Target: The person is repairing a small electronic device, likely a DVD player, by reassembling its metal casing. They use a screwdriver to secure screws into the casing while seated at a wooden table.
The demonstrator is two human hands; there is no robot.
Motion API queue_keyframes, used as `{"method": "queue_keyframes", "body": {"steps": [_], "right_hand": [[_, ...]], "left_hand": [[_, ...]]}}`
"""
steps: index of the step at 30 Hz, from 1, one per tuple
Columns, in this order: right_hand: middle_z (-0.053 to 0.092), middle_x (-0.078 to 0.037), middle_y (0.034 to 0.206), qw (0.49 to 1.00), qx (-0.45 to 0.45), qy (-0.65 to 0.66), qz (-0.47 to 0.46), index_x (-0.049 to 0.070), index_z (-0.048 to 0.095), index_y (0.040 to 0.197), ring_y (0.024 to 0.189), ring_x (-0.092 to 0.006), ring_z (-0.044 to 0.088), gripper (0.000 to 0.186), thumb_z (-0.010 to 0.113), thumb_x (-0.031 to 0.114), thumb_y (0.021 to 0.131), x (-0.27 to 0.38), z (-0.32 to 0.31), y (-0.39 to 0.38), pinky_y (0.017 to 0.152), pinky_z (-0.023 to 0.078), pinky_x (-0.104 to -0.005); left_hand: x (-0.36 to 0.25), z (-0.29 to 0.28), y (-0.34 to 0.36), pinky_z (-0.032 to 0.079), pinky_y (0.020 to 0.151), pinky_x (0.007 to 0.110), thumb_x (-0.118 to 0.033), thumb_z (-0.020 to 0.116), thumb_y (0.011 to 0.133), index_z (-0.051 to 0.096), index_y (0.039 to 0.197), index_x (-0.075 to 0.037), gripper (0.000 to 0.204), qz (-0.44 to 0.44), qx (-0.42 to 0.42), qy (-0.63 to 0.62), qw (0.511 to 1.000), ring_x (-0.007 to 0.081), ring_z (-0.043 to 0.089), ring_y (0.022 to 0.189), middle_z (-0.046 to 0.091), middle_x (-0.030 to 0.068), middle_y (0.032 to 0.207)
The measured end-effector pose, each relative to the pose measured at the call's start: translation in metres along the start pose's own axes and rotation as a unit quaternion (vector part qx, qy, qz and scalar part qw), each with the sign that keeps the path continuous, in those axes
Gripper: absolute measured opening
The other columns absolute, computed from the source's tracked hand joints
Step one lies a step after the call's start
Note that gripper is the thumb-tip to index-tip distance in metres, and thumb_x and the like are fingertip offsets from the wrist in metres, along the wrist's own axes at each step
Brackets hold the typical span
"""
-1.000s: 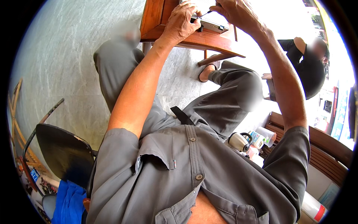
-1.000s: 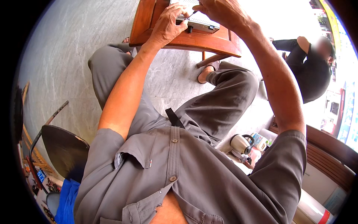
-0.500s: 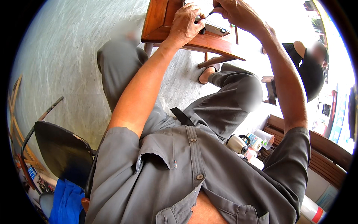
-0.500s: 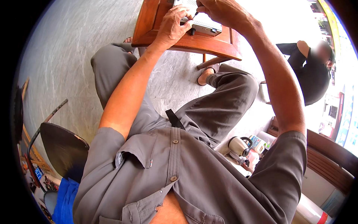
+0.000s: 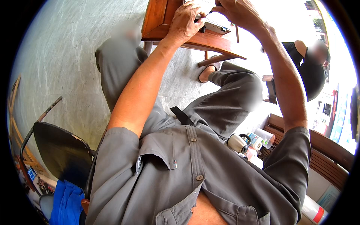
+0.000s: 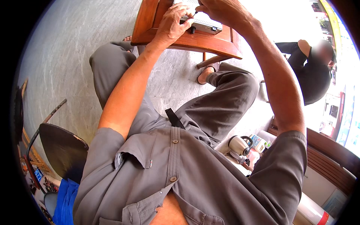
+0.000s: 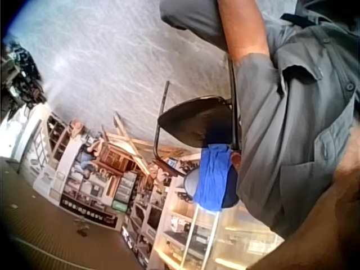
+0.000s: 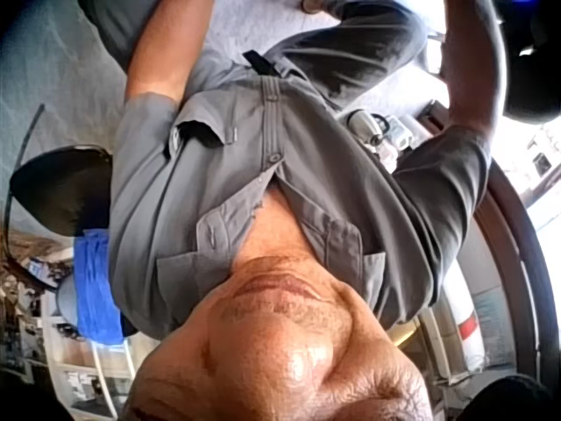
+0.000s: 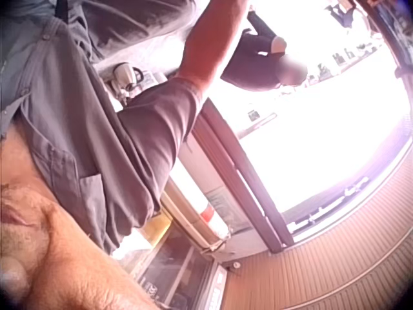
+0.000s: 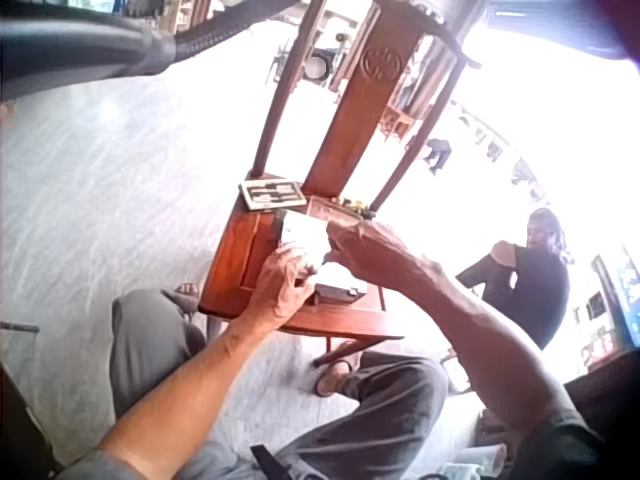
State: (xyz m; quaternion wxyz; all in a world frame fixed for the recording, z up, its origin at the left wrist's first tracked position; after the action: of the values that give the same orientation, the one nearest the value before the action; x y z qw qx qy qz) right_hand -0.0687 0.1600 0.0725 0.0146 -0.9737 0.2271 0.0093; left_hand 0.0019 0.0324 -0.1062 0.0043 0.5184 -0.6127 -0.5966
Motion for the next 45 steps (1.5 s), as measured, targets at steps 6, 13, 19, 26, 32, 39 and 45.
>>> {"method": "queue_keyframes", "body": {"steps": [6,13,19,26,32,39,45], "right_hand": [[0.068,-0.021,0.087,1.000,-0.005,0.019,0.022,0.002,0.063,0.098,0.083,-0.0402,0.068,0.023,0.073,0.021,0.091,0.015,-0.007,0.000,0.073,0.052,-0.0501],[0.068,-0.021,0.089,0.998,-0.016,0.037,0.048,0.001,0.063,0.098,0.086,-0.0403,0.068,0.023,0.072,0.022,0.093,0.008,0.003,0.003,0.075,0.052,-0.0505],[0.067,-0.021,0.087,0.998,-0.032,0.053,0.015,0.001,0.062,0.097,0.083,-0.0390,0.067,0.024,0.072,0.023,0.093,0.005,-0.004,-0.003,0.072,0.050,-0.0490],[0.067,-0.019,0.087,0.994,0.019,0.041,0.096,0.002,0.061,0.099,0.082,-0.0377,0.066,0.025,0.073,0.023,0.092,0.001,0.003,0.001,0.073,0.050,-0.0490],[0.066,-0.020,0.084,0.995,-0.088,0.057,-0.002,0.002,0.062,0.095,0.083,-0.0376,0.067,0.027,0.072,0.027,0.092,0.019,-0.007,-0.008,0.073,0.050,-0.0486],[0.069,-0.022,0.093,0.996,0.024,0.004,0.082,0.002,0.063,0.100,0.090,-0.0402,0.068,0.025,0.073,0.023,0.091,0.012,-0.002,0.003,0.076,0.051,-0.0505],[0.066,-0.022,0.085,0.996,-0.068,0.054,0.003,0.000,0.061,0.091,0.080,-0.0411,0.066,0.025,0.074,0.022,0.090,0.011,0.000,-0.001,0.071,0.050,-0.0504]], "left_hand": [[-0.002,-0.004,0.001,0.048,0.108,0.045,-0.008,0.084,0.074,0.067,0.111,-0.001,0.042,0.003,0.018,0.019,1.000,0.0352,0.060,0.123,0.067,0.0183,0.121],[-0.001,-0.002,0.001,0.047,0.109,0.045,-0.006,0.083,0.073,0.066,0.108,-0.003,0.038,0.013,0.008,0.008,1.000,0.0357,0.060,0.123,0.066,0.0177,0.122],[-0.001,-0.004,0.000,0.047,0.109,0.045,-0.006,0.083,0.072,0.067,0.104,-0.004,0.036,0.012,0.012,0.000,1.000,0.0350,0.061,0.123,0.067,0.0173,0.121],[-0.003,-0.005,-0.001,0.047,0.109,0.045,-0.006,0.083,0.071,0.072,0.106,-0.005,0.036,0.030,0.026,0.033,0.999,0.0343,0.059,0.124,0.066,0.0161,0.122],[0.000,-0.005,-0.002,0.046,0.110,0.045,-0.007,0.083,0.072,0.072,0.107,-0.005,0.037,0.031,0.025,0.034,0.999,0.0336,0.059,0.124,0.066,0.0152,0.123],[-0.007,-0.004,0.002,0.048,0.106,0.044,-0.009,0.081,0.075,0.072,0.104,-0.003,0.031,0.026,-0.006,0.032,0.999,0.0320,0.062,0.119,0.069,0.0149,0.115],[-0.005,-0.008,0.000,0.042,0.114,0.042,-0.013,0.081,0.083,0.065,0.118,-0.005,0.040,0.002,0.052,0.038,0.998,0.0311,0.057,0.130,0.066,0.0120,0.131]]}}
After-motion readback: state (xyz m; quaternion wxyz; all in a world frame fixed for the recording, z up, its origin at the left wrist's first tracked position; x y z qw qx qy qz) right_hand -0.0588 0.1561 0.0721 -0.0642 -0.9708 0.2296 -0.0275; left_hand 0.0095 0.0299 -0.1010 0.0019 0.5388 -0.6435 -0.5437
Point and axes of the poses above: each hand's wrist, its own y-axis towards the middle knuckle, its own z-axis out of the palm, x = y × z, the point moved 1 cm from there along y, towards the middle knuckle
